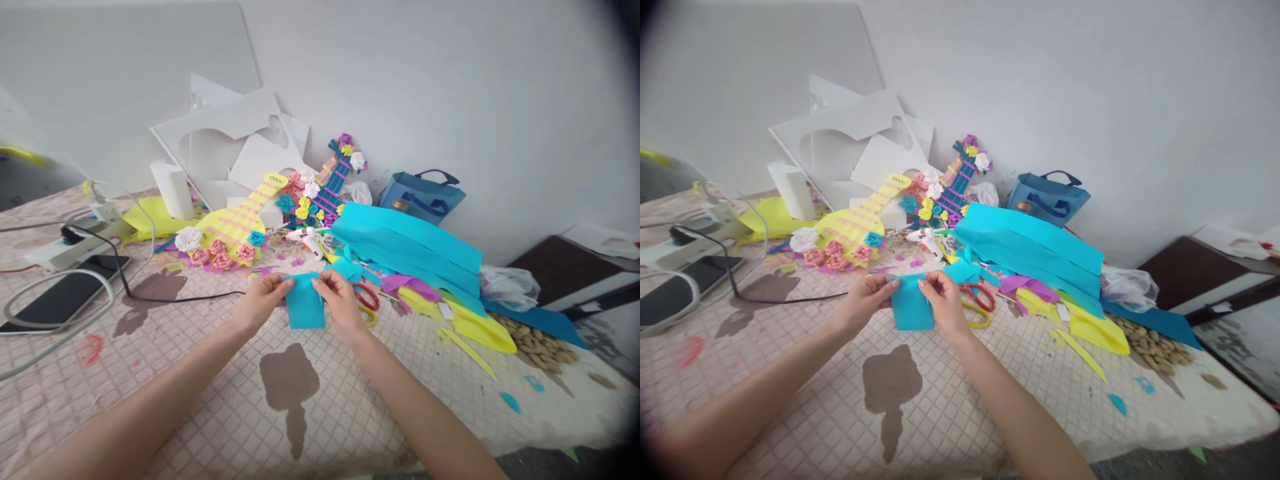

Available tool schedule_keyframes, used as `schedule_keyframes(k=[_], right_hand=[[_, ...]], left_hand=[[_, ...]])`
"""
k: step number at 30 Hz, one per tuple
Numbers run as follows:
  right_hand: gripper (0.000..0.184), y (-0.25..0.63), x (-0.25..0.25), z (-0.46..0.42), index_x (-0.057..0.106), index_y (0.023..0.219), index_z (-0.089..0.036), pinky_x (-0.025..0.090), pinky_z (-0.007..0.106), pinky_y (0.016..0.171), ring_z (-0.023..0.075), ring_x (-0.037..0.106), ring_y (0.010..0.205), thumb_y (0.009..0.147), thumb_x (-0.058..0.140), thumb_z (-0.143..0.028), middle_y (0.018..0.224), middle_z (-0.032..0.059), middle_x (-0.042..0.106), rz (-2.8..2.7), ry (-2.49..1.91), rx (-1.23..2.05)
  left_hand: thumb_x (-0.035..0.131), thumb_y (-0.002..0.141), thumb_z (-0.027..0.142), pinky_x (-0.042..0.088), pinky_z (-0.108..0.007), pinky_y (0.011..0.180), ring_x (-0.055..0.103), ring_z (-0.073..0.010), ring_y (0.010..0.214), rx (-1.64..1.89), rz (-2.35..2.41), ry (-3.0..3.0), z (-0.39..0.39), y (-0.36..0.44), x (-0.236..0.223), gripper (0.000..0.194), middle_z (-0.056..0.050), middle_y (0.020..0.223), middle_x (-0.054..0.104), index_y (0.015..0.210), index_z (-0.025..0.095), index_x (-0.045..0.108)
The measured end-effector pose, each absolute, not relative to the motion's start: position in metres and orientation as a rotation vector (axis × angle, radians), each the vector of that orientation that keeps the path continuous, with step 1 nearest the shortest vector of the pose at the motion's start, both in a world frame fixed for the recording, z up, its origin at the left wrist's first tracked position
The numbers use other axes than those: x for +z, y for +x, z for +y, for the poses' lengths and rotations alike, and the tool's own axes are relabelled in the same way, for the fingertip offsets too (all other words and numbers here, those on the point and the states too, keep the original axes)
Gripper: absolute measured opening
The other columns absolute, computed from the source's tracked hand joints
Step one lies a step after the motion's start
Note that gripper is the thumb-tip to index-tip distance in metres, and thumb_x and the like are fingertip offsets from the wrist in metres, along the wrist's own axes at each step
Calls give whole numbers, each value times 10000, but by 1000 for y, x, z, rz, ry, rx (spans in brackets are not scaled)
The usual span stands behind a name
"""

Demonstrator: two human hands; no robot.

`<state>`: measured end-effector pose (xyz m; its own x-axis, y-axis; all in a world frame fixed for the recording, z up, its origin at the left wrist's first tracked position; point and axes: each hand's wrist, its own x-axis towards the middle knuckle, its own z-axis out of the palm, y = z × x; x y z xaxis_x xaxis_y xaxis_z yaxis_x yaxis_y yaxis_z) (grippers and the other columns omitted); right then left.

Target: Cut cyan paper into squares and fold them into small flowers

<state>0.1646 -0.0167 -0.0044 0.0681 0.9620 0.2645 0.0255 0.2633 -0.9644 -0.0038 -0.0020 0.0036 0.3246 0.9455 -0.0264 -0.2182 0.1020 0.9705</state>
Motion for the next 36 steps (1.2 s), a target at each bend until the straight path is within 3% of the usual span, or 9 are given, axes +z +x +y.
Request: schedule_keyframes(k=[36], right_hand=[[249, 163, 0, -19, 542, 693, -200, 343, 251, 577, 119, 419, 604, 689, 691, -399, 661, -33, 494, -1128, -1123, 1073]], left_hand=[[769, 656, 395, 527, -276, 672, 620, -132, 648, 1047, 805, 1005, -3, -1, -1, 326, -31, 705, 681, 790, 119, 659]])
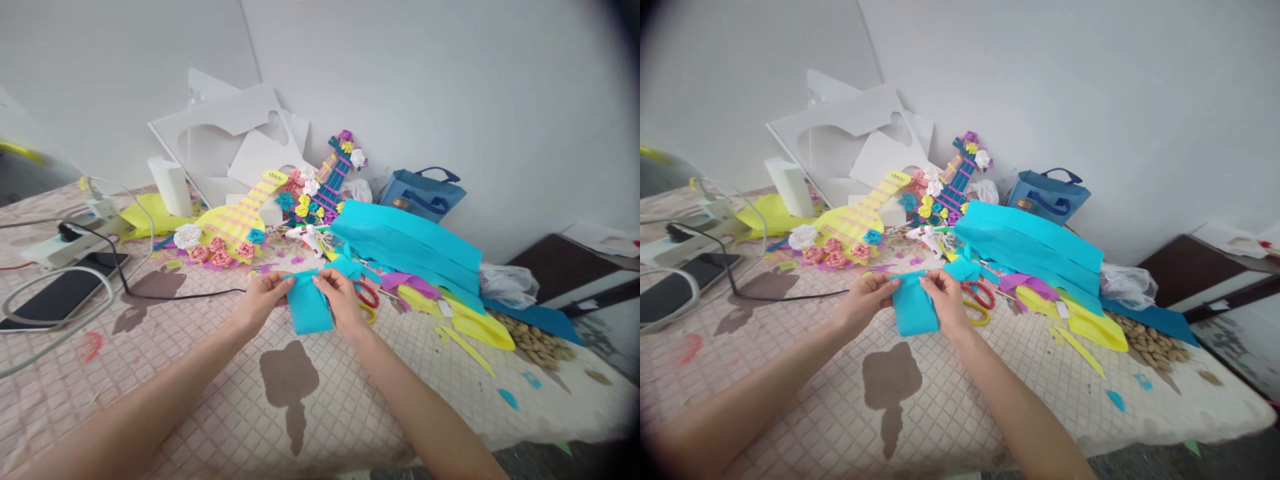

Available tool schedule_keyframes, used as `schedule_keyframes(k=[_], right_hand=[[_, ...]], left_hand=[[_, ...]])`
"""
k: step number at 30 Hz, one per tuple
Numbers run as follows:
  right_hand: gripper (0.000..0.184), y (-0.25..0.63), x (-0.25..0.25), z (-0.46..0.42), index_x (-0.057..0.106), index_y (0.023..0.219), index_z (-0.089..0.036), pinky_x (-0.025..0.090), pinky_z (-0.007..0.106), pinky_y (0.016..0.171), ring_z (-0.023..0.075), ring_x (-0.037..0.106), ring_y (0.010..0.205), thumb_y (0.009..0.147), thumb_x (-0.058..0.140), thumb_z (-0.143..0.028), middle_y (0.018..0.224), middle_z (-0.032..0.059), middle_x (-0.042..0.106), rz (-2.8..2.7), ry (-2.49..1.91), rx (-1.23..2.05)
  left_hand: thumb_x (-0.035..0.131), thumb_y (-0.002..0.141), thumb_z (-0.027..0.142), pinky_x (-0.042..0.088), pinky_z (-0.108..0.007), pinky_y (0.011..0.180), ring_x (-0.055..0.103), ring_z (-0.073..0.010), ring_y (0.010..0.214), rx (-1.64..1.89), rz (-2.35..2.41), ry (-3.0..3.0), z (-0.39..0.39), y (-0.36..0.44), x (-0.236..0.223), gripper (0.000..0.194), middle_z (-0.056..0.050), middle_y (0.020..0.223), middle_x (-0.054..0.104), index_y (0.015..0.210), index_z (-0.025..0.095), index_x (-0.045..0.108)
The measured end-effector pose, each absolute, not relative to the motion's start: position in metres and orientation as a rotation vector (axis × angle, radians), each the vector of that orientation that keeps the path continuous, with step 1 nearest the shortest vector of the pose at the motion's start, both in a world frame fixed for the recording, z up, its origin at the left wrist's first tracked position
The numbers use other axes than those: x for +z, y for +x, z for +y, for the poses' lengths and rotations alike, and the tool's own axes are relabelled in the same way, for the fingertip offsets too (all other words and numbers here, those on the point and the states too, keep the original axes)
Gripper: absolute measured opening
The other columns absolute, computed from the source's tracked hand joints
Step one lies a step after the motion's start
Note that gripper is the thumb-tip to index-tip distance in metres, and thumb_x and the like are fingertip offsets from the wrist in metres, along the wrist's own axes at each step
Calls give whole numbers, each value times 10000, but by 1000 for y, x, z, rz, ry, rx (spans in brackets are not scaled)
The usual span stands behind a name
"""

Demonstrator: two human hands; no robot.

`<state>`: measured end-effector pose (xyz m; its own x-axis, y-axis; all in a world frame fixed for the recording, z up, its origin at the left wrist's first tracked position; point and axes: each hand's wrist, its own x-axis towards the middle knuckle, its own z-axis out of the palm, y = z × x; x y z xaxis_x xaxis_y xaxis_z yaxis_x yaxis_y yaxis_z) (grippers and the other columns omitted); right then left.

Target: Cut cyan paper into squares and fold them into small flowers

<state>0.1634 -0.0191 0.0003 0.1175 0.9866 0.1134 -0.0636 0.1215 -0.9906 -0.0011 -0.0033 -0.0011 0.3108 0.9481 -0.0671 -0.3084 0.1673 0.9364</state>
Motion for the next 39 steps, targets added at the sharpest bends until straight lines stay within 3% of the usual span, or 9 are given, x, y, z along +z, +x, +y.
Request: schedule_keyframes(k=[11, 19, 24, 30, 39], right_hand=[[248, 166, 0, -19, 495, 650, -202, 308, 247, 549, 113, 385, 576, 739, 647, -376, 618, -44, 429, -1333, -1138, 1012], [227, 160, -5, -23, 556, 706, -204, 352, 248, 562, 122, 439, 605, 748, 653, -405, 646, -31, 489, -1445, -1091, 1050], [272, 159, -2, -24, 585, 779, -209, 368, 248, 556, 126, 480, 622, 717, 681, -455, 702, -16, 556, -1399, -1115, 1270], [266, 165, -9, -19, 553, 677, -192, 305, 238, 513, 103, 407, 552, 759, 643, -429, 614, -35, 475, -1494, -1167, 1156], [253, 166, -8, -17, 584, 812, -200, 403, 261, 618, 134, 510, 677, 752, 655, -435, 760, -1, 579, -1443, -1119, 1195]], left_hand=[[758, 650, 421, 478, -260, 600, 595, -150, 642, 924, 880, 1247, -2, -6, 7, 385, -48, 748, 673, 888, 130, 672], [692, 699, 447, 339, -209, 493, 479, -114, 555, 1009, 917, 1498, 2, -8, 3, 306, -5, 599, 579, 682, 146, 640], [658, 731, 417, 365, -214, 519, 487, -121, 578, 1106, 988, 1566, 3, -10, 8, 275, -8, 617, 580, 657, 155, 624], [652, 732, 416, 357, -212, 499, 462, -112, 561, 1184, 1012, 1518, 9, -15, 9, 278, 0, 612, 551, 677, 148, 601], [668, 705, 442, 330, -211, 470, 447, -102, 529, 1274, 1112, 1434, 12, -21, 11, 304, 9, 582, 537, 672, 152, 582]])
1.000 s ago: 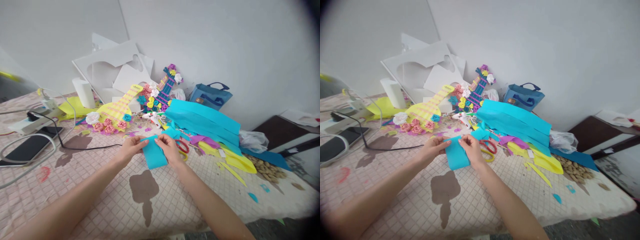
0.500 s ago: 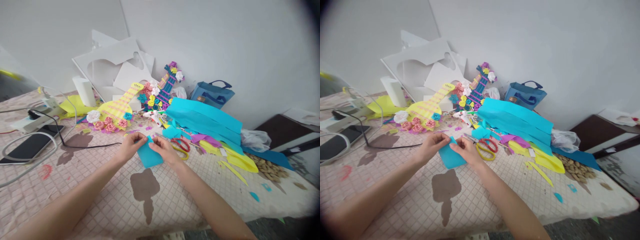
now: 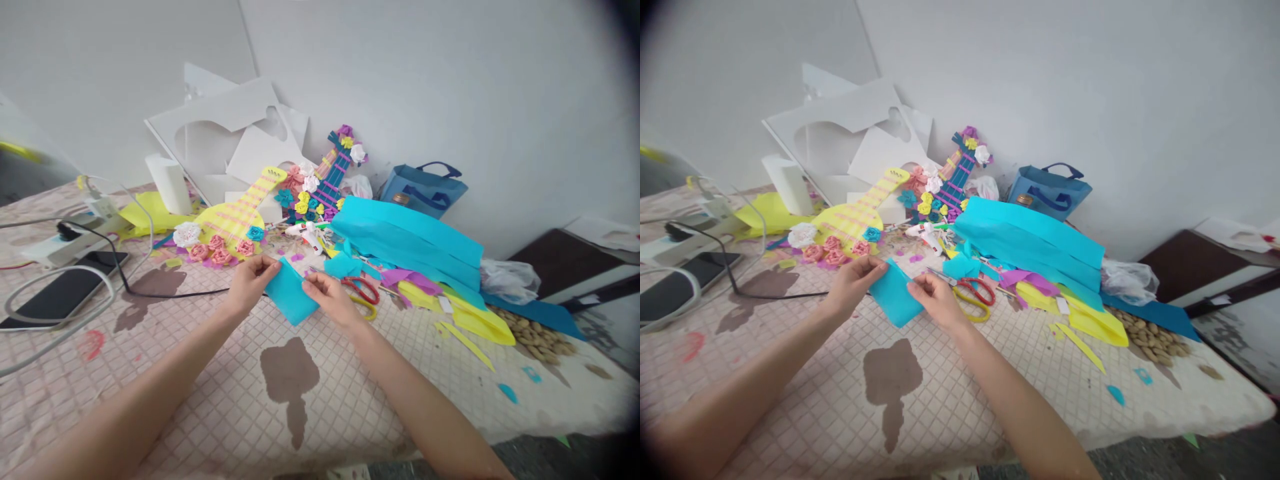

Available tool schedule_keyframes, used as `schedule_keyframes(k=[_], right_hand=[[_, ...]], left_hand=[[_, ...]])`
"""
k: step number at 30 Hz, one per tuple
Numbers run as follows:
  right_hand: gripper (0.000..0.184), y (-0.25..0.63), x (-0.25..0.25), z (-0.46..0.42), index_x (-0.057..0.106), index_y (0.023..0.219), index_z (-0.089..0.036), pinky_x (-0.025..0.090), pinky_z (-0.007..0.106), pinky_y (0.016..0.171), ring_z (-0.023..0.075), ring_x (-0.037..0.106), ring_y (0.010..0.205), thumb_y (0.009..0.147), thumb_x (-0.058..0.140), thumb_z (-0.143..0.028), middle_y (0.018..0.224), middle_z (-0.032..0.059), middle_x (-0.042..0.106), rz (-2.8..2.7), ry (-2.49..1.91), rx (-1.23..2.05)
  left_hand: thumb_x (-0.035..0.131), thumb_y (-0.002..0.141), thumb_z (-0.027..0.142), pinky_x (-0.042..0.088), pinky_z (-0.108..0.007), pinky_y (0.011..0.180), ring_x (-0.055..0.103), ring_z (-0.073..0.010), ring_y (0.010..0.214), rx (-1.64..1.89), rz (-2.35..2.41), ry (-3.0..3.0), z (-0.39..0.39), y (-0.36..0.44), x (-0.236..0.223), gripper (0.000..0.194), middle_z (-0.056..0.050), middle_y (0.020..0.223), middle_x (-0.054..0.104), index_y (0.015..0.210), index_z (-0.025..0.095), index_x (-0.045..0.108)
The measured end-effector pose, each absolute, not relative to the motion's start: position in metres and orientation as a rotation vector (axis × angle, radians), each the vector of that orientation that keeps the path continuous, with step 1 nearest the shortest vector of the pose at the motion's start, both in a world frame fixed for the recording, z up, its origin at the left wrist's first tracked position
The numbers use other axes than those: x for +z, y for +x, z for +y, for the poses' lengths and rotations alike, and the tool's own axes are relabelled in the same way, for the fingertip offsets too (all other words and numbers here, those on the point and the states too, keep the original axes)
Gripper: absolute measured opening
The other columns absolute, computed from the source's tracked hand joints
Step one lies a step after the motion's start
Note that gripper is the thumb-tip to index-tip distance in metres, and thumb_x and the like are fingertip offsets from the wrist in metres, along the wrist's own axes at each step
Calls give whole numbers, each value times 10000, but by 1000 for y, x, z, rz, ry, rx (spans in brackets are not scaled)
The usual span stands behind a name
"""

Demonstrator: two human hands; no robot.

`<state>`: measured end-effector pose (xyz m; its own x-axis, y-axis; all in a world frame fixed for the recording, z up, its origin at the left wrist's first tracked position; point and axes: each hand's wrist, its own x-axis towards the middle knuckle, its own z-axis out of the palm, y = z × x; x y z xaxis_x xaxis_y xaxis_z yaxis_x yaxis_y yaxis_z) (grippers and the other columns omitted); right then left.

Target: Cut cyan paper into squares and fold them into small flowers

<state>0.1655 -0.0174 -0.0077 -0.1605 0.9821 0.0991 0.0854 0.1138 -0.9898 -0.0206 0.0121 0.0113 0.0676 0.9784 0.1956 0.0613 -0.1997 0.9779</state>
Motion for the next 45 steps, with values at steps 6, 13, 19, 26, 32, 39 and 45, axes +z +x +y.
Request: schedule_keyframes(k=[6, 13, 19, 26, 32, 39, 45], right_hand=[[334, 165, -11, -18, 558, 805, -188, 446, 263, 609, 135, 539, 669, 638, 755, -400, 752, -16, 586, -1428, -1195, 1265], [349, 165, -14, -14, 550, 777, -189, 477, 271, 564, 125, 535, 601, 647, 730, -458, 691, -24, 568, -1258, -1138, 1340], [408, 166, -14, -12, 561, 838, -194, 497, 303, 581, 154, 566, 654, 618, 753, -479, 774, 3, 598, -1150, -1158, 1406], [452, 175, 0, -15, 542, 1055, -219, 460, 306, 728, 168, 568, 821, 743, 654, -526, 890, 30, 596, -1459, -1020, 1328], [399, 170, 9, -24, 542, 1055, -215, 445, 293, 720, 166, 571, 842, 758, 673, -448, 927, 34, 595, -1562, -1002, 1204], [231, 161, 9, -27, 533, 794, -194, 410, 253, 602, 115, 503, 651, 764, 659, -384, 737, -20, 536, -1595, -1096, 974], [175, 163, 7, -25, 525, 742, -190, 368, 241, 561, 109, 460, 614, 814, 589, -336, 671, -31, 499, -1578, -1045, 956]], left_hand=[[680, 693, 414, 326, -207, 473, 444, -99, 539, 1329, 1137, 1421, 17, -23, 9, 289, 10, 581, 526, 664, 144, 582], [698, 664, 426, 301, -215, 491, 415, -93, 531, 1383, 1129, 1278, 19, -24, 9, 311, 27, 555, 494, 639, 144, 568], [709, 627, 445, 306, -225, 494, 414, -95, 516, 1386, 1152, 1157, 21, -23, 8, 333, 32, 548, 497, 643, 151, 555], [696, 651, 449, 331, -224, 503, 441, -103, 543, 1262, 1131, 1236, 16, -23, 10, 331, 16, 588, 528, 687, 145, 570], [646, 726, 443, 357, -224, 510, 463, -109, 555, 1035, 995, 1498, 1, -17, 22, 309, 6, 596, 548, 670, 147, 574], [585, 789, 377, 394, -242, 557, 535, -140, 615, 1018, 1017, 1880, -7, -13, 24, 249, -25, 645, 621, 702, 147, 629], [586, 790, 409, 424, -262, 592, 561, -161, 653, 996, 1039, 1859, -7, -12, 22, 270, -42, 692, 640, 739, 149, 634]])
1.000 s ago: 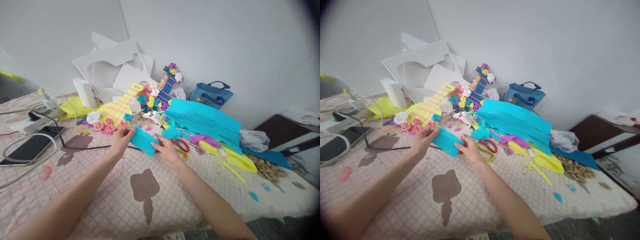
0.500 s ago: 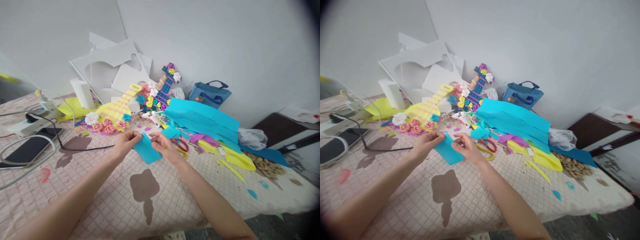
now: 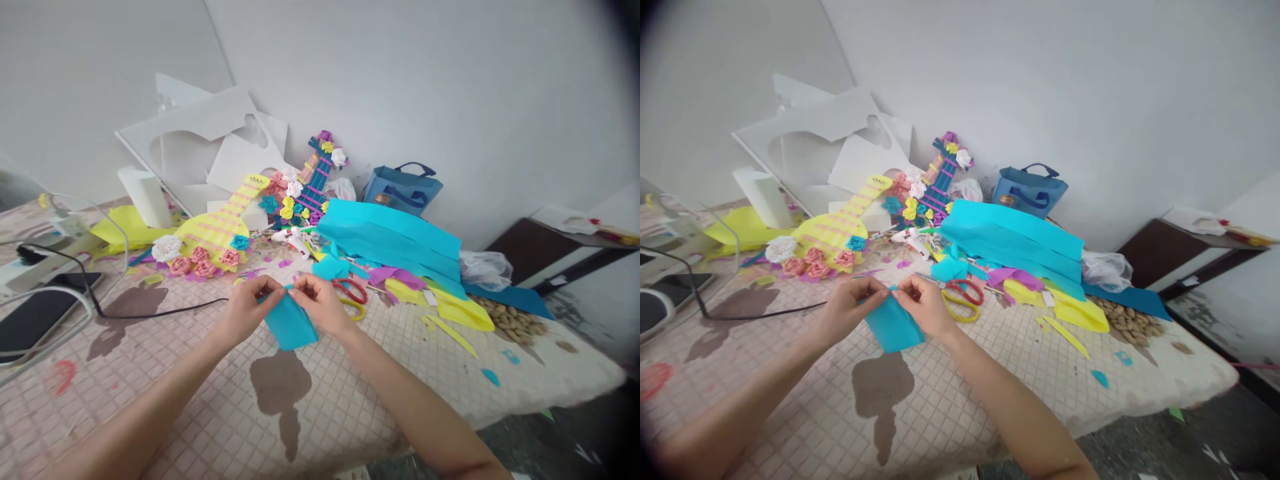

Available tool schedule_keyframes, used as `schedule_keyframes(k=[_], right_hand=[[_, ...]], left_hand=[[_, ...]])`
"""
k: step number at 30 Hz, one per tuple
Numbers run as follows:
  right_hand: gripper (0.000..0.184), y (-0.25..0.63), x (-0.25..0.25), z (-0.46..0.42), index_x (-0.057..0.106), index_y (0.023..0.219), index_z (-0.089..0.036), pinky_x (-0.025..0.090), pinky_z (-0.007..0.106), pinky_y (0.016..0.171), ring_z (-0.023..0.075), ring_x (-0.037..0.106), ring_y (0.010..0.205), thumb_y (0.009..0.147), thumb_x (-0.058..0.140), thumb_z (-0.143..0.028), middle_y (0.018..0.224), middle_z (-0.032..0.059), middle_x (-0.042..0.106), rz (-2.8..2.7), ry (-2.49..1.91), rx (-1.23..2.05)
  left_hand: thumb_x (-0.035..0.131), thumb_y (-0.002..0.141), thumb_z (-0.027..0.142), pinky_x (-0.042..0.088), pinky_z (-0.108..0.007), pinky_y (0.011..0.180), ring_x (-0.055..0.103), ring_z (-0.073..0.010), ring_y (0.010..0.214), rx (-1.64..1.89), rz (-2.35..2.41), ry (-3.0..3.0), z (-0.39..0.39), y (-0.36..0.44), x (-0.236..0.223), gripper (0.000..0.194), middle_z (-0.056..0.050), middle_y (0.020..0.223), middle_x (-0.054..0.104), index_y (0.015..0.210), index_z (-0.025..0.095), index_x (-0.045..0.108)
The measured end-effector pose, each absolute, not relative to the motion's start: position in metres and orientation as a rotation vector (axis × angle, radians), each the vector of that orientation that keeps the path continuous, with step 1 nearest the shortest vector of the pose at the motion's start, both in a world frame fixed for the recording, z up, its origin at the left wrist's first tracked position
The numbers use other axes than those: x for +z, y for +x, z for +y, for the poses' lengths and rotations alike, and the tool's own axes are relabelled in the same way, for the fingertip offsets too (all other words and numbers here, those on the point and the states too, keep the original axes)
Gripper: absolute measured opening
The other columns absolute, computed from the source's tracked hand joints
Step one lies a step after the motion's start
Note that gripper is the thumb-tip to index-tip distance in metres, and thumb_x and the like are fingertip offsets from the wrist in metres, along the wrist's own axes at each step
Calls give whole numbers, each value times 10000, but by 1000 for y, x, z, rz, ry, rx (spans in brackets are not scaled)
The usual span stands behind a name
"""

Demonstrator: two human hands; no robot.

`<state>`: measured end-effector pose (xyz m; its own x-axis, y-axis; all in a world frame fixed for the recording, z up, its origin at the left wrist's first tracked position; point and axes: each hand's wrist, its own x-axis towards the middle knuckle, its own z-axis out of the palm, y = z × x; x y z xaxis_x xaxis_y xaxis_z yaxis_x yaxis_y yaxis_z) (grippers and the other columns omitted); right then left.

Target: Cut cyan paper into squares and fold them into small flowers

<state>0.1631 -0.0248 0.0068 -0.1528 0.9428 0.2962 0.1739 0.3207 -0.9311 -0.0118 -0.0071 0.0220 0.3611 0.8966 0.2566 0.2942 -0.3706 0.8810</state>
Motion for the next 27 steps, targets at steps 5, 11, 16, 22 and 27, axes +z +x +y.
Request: schedule_keyframes(k=[5, 11, 16, 22, 27], right_hand=[[208, 164, 7, -23, 520, 734, -193, 354, 237, 545, 107, 434, 596, 793, 605, -373, 658, -36, 485, -1473, -1102, 954], [247, 164, 7, -24, 502, 743, -200, 337, 235, 531, 112, 407, 592, 788, 608, -418, 652, -33, 449, -1336, -1102, 990], [257, 164, 5, -23, 508, 763, -206, 348, 248, 560, 125, 412, 611, 791, 602, -444, 683, -23, 454, -1320, -1121, 911], [255, 164, 1, -22, 521, 758, -206, 343, 247, 545, 123, 409, 593, 775, 618, -441, 682, -25, 463, -1284, -1135, 890], [279, 163, -3, -21, 520, 753, -199, 312, 231, 496, 105, 384, 550, 745, 648, -446, 648, -40, 436, -1187, -1131, 1044]], left_hand=[[638, 738, 464, 444, -268, 622, 571, -169, 706, 951, 1002, 1645, -7, -12, 24, 338, -54, 787, 651, 839, 141, 643], [710, 667, 451, 457, -265, 601, 542, -132, 601, 968, 977, 1290, -5, -10, 18, 337, 4, 627, 572, 694, 150, 560], [720, 658, 423, 436, -230, 568, 507, -100, 548, 1055, 982, 1235, -4, -9, 16, 325, 29, 561, 533, 639, 150, 546], [736, 639, 408, 429, -220, 529, 496, -91, 518, 1094, 976, 1226, -6, -8, 19, 316, 30, 542, 536, 630, 140, 568], [745, 629, 412, 454, -228, 536, 510, -92, 524, 1032, 949, 1176, -4, -8, 16, 325, 18, 573, 562, 651, 132, 581]])
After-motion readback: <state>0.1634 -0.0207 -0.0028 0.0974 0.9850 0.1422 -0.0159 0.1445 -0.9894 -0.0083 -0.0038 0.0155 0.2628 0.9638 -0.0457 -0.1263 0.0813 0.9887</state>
